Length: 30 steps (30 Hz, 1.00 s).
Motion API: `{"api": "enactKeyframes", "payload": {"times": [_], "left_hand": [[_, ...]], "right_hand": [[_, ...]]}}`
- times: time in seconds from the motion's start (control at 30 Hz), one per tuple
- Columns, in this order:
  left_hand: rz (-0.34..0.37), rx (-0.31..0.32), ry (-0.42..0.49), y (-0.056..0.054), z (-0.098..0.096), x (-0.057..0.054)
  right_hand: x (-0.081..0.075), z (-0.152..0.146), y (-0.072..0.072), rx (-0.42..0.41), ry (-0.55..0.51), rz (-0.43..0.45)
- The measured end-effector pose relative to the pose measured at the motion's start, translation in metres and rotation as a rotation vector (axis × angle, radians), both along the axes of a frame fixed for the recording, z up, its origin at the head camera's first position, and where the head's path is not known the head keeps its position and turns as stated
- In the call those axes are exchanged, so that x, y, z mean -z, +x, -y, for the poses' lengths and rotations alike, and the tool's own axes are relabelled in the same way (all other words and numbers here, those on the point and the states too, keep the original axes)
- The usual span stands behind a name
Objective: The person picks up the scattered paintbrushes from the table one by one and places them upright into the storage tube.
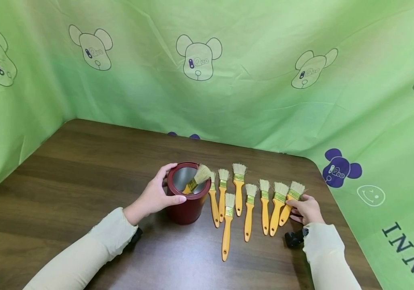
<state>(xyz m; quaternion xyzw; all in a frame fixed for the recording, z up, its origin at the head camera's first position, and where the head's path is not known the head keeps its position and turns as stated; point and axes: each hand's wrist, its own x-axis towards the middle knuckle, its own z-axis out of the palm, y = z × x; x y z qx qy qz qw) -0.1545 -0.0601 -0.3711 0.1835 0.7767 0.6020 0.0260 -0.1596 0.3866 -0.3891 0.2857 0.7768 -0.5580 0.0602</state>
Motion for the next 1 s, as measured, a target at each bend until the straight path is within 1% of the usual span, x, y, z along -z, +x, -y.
{"api": "enactKeyframes", "payload": {"times": [0.1,0.23,0.53,0.63,0.8,1.0], "left_hand": [[0.005,0.003,-0.002,0.0,0.0,0.0],[0.01,0.01,0.002,0.0,0.0,-0.002],[0.023,0.009,0.013,0.001,0.0,-0.002],[0.028,0.006,0.007,0.001,0.001,-0.002],[0.027,0.007,-0.002,0.0,0.001,-0.001],[0.026,0.008,0.003,0.001,0.001,-0.002]], "right_hand": [[0.0,0.0,-0.001,-0.041,0.058,0.023],[-0.002,-0.001,-0.002,-0.081,0.102,0.049],[-0.006,-0.007,-0.003,-0.192,0.141,0.117],[-0.007,-0.008,-0.003,-0.211,0.16,0.134],[-0.009,-0.008,-0.002,-0.228,0.159,0.144],[-0.012,-0.009,-0.001,-0.272,0.177,0.163]]}}
